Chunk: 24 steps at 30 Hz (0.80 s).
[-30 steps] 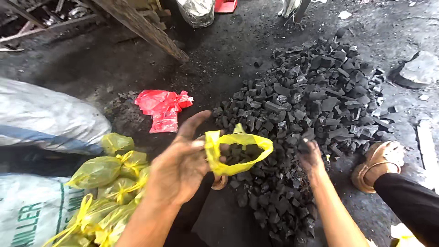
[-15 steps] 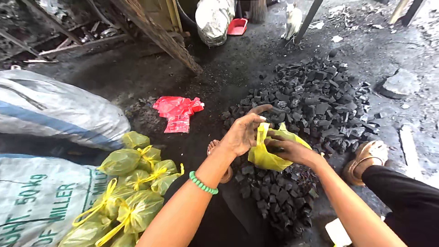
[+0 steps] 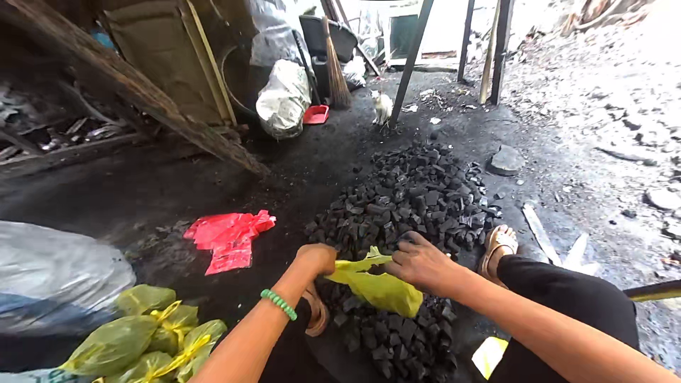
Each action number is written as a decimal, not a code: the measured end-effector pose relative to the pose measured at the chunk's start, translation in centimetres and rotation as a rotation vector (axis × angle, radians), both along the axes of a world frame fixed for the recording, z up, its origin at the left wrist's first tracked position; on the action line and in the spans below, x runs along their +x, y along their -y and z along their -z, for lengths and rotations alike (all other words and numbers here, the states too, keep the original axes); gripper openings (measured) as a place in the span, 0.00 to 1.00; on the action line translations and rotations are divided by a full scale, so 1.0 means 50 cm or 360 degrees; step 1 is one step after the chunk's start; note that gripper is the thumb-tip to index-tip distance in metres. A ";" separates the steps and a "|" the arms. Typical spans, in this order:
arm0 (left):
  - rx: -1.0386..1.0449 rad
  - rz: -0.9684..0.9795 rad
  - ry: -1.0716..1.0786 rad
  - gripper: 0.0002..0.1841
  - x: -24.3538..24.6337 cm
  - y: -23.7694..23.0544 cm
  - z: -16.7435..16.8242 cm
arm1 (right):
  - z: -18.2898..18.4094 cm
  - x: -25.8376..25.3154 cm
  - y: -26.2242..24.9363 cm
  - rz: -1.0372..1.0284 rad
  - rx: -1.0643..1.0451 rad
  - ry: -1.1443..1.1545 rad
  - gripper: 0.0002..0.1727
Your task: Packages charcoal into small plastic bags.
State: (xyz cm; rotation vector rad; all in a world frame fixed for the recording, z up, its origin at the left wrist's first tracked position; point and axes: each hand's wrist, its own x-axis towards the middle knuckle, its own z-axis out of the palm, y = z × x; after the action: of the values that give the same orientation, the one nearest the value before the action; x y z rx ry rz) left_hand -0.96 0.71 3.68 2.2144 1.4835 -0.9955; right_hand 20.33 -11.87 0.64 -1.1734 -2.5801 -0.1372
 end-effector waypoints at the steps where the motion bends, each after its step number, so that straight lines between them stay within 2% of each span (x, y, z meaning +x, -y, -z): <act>1: -0.0081 0.0046 0.0123 0.16 0.015 -0.003 -0.023 | -0.020 -0.016 0.003 -0.0035 0.0107 -0.0156 0.09; 3: -0.0309 0.0197 0.0519 0.17 0.048 -0.006 -0.064 | -0.063 -0.041 0.004 -0.0053 0.0121 -0.0443 0.13; 5: -0.0449 0.0200 0.0976 0.11 0.078 0.010 -0.090 | -0.107 -0.045 -0.001 0.0021 0.0042 -0.0615 0.16; 6: -0.0530 0.0073 0.1189 0.08 0.087 0.025 -0.104 | -0.124 -0.038 -0.006 0.0094 0.0036 -0.0661 0.16; 8: -0.0699 -0.0209 0.1533 0.08 0.089 0.039 -0.105 | -0.144 -0.006 -0.014 0.0256 0.0136 -0.0649 0.16; 10: -0.0688 -0.0278 0.1568 0.06 0.072 0.035 -0.100 | -0.147 0.025 -0.014 0.0342 0.0244 -0.0636 0.15; 13: -0.0484 -0.0200 0.1383 0.05 0.030 0.036 -0.083 | -0.112 0.021 -0.007 0.0315 0.0234 -0.0807 0.11; 16: -0.0105 0.0109 0.1019 0.10 0.001 0.034 -0.066 | -0.049 -0.027 -0.011 0.0274 -0.0031 -0.1079 0.08; 19: 0.0341 0.0192 0.0808 0.11 -0.017 0.009 -0.025 | 0.011 -0.062 -0.020 0.0352 -0.0423 -0.1285 0.07; 22: 0.0460 -0.0119 0.1058 0.12 -0.042 -0.022 -0.014 | 0.063 -0.064 -0.037 0.0425 -0.0742 -0.1551 0.06; 24: 0.0316 -0.0578 0.1518 0.11 -0.059 -0.034 -0.002 | 0.126 -0.033 -0.049 0.0476 -0.1069 -0.1973 0.06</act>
State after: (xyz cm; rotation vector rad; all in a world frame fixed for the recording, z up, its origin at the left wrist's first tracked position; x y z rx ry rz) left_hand -3.89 2.40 3.77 1.9433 1.4159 0.3242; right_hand 18.66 -9.40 -5.66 -1.2228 -1.3302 1.0969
